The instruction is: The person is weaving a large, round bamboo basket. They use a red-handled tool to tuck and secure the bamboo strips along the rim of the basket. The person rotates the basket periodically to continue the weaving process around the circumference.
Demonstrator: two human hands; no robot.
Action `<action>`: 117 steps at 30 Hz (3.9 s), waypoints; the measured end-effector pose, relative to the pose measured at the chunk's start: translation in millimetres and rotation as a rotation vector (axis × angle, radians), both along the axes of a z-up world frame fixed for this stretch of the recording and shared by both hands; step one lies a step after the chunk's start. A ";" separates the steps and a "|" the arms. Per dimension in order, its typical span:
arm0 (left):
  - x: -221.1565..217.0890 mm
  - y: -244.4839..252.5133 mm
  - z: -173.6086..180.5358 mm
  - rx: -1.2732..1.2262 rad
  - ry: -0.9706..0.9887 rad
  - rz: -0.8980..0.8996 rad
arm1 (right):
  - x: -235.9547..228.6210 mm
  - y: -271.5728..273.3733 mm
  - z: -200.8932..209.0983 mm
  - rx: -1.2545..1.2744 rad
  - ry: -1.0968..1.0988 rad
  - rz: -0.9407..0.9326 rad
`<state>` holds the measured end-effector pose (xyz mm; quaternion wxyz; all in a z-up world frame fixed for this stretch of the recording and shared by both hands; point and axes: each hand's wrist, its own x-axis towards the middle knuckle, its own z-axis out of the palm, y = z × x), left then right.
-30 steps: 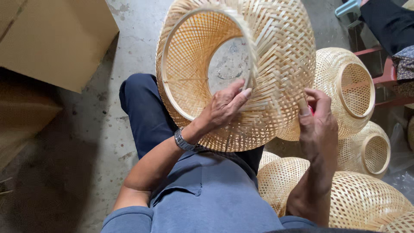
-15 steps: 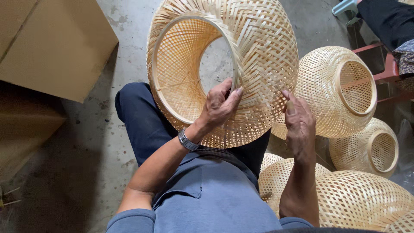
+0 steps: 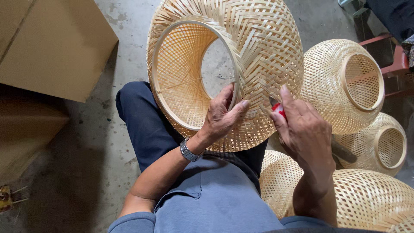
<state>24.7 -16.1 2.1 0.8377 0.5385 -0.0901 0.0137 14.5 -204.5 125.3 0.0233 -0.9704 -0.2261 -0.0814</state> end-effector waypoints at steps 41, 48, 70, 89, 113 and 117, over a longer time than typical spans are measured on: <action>-7.3 -0.4 1.8 -0.046 -0.004 0.005 | 37.2 -20.6 -21.8 0.080 -0.378 -0.036; 14.2 21.4 6.8 0.086 -0.151 0.056 | 43.0 -47.2 9.2 0.006 -0.314 -0.194; 2.1 11.0 -10.7 0.071 0.003 -0.065 | -18.3 25.3 -32.4 -0.176 0.103 -0.023; 1.1 7.7 -9.0 0.001 0.023 -0.029 | -16.1 2.2 -19.4 0.072 0.093 -0.107; 61.2 39.6 19.1 0.356 -0.156 -0.178 | 1.4 -16.6 -73.4 0.520 0.079 -0.251; 64.1 43.2 9.6 0.341 -0.102 -0.278 | -12.4 -15.4 -76.0 0.453 0.072 -0.301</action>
